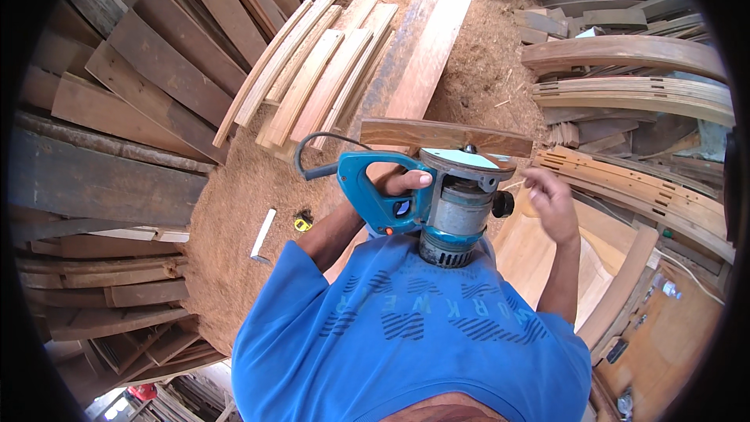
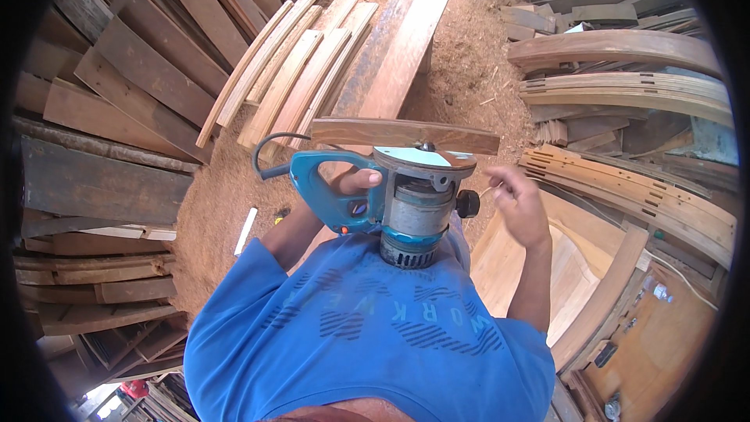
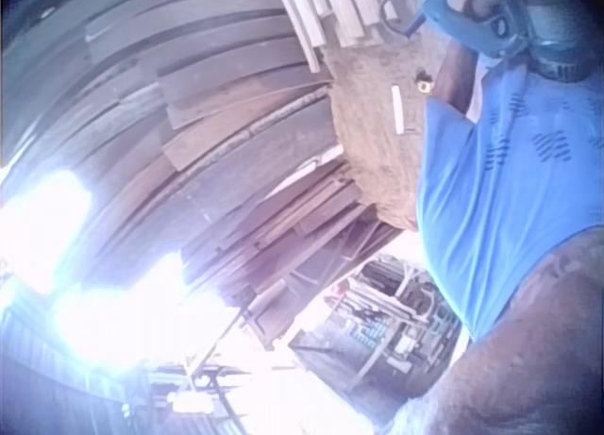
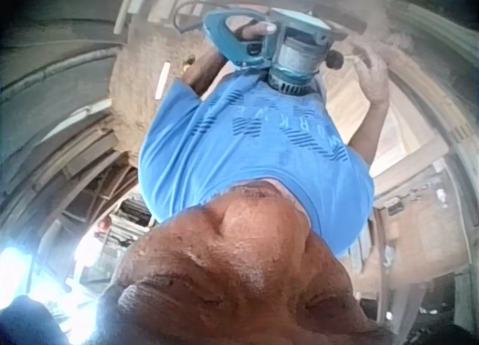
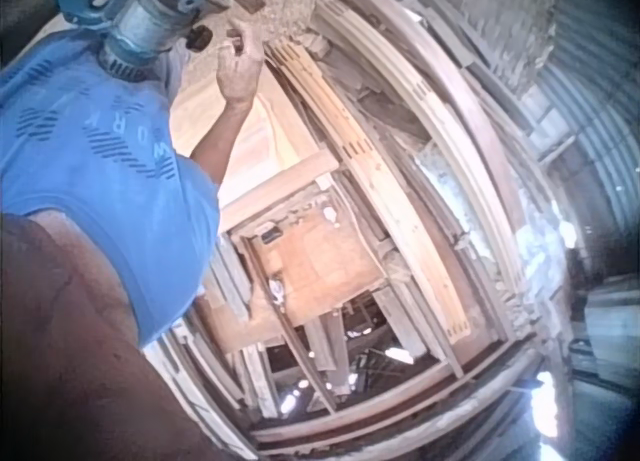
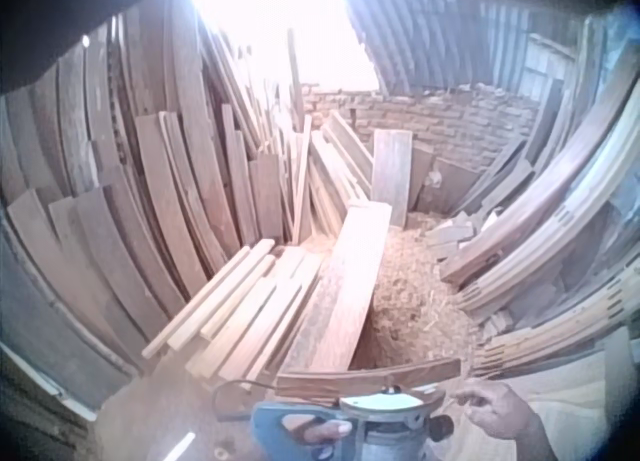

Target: The person selects a wooden plank from a pile, positions it on a workbench, and uses a handheld electric router to smooth the surface. The person then flips the plank and continues routing the other side.

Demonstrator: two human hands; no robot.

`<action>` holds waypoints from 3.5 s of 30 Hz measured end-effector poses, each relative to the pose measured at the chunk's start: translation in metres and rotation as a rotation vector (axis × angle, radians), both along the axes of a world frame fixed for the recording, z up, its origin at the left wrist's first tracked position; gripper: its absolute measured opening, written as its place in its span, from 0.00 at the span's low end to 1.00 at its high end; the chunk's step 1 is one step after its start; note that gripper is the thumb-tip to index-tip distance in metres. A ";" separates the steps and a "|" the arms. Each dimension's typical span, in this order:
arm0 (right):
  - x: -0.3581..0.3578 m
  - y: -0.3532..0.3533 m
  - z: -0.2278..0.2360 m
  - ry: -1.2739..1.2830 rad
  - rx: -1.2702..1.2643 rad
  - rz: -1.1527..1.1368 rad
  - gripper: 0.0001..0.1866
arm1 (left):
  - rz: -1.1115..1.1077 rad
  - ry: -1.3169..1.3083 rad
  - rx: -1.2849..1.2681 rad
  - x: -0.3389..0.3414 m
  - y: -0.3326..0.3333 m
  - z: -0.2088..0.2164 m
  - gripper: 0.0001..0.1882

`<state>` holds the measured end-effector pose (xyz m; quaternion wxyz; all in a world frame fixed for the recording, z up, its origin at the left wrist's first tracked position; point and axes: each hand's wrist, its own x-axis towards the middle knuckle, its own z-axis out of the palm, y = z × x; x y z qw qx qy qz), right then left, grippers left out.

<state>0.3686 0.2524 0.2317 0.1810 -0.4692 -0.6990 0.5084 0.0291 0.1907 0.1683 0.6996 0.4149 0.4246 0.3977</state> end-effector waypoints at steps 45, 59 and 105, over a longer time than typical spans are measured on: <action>-0.033 -0.007 -0.026 -0.188 -0.177 0.296 0.20 | 0.029 0.001 0.011 -0.006 -0.011 -0.002 0.39; -0.008 -0.020 -0.046 0.370 -0.769 -0.011 0.44 | 0.107 -0.103 -0.095 0.004 -0.014 0.000 0.36; -0.021 0.030 0.028 0.778 -0.181 -0.107 0.16 | 0.031 -0.138 -0.088 0.002 -0.007 0.005 0.36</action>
